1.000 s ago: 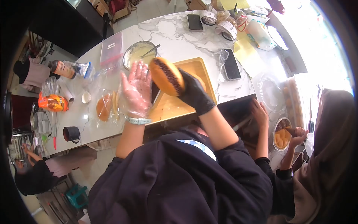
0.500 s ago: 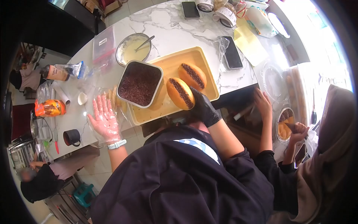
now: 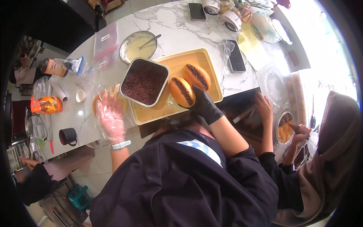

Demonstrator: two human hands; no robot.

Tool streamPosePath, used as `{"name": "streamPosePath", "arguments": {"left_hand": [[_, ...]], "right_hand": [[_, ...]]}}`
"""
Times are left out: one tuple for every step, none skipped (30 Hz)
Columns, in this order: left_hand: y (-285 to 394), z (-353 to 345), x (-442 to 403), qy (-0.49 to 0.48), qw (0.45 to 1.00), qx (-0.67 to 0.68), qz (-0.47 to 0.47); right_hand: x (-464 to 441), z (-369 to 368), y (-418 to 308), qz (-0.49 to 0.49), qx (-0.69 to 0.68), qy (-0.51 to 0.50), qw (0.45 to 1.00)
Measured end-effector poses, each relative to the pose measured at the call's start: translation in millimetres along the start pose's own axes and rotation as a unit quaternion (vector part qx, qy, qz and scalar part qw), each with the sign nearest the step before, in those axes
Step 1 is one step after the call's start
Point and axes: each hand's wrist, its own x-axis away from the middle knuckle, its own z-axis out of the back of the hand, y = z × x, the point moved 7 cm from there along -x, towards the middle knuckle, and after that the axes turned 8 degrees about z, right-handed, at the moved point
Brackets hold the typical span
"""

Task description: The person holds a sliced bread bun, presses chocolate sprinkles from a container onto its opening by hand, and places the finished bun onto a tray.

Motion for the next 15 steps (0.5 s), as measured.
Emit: {"name": "streamPosePath", "arguments": {"left_hand": [[-3.8, -1.0, 1.5, 0.001, 1.0, -0.006, 0.011], [-6.8, -2.7, 2.3, -0.017, 1.0, -0.014, 0.015], [-10.7, -3.2, 3.0, -0.035, 0.999, -0.023, 0.02], [-14.0, -4.9, 3.9, -0.053, 0.998, -0.031, 0.026], [-16.7, -6.4, 5.7, -0.056, 0.997, -0.034, 0.03], [-19.3, -9.6, 7.1, -0.061, 0.997, -0.037, 0.033], [-21.7, -14.1, 9.3, -0.065, 0.996, -0.04, 0.037], [-24.3, -17.0, 11.8, -0.049, 0.997, -0.041, 0.047], [-25.3, -23.0, 14.5, -0.033, 0.997, -0.042, 0.057], [-27.2, -25.9, 15.0, -0.019, 0.997, -0.042, 0.066], [-28.8, -25.7, 14.4, -0.021, 0.997, -0.053, 0.059], [-31.5, -23.4, 14.4, -0.023, 0.996, -0.064, 0.052], [-32.2, -23.9, 14.9, -0.025, 0.996, -0.076, 0.044], [-33.5, -27.6, 14.9, -0.026, 0.993, -0.105, 0.056], [-32.3, -36.1, 16.3, -0.027, 0.989, -0.133, 0.067]], "right_hand": [[0.2, -1.3, 7.7, -0.029, -0.069, 0.009, 0.997], [5.7, -1.0, 14.5, -0.061, -0.126, 0.017, 0.99], [10.5, -2.9, 9.8, -0.078, -0.16, 0.007, 0.984], [14.3, -5.6, 1.0, -0.095, -0.193, -0.002, 0.977], [19.4, -6.4, -11.8, -0.098, -0.202, -0.029, 0.974], [20.2, -6.6, -18.6, -0.13, -0.278, -0.017, 0.952], [21.3, -6.9, -25.5, -0.162, -0.35, 0.001, 0.923], [24.4, -8.5, -24.9, -0.22, -0.478, 0.058, 0.848], [28.2, -12.7, -24.0, -0.272, -0.593, 0.115, 0.749], [26.2, -11.6, -27.4, -0.256, -0.551, 0.107, 0.787], [25.4, -12.1, -30.8, -0.239, -0.506, 0.099, 0.823], [26.0, -11.7, -32.9, -0.223, -0.461, 0.091, 0.854], [25.3, -10.1, -26.7, -0.185, -0.378, 0.042, 0.906], [24.1, -7.9, -12.7, -0.144, -0.291, -0.007, 0.946], [22.8, -8.2, -13.5, -0.139, -0.268, -0.009, 0.953]]}}
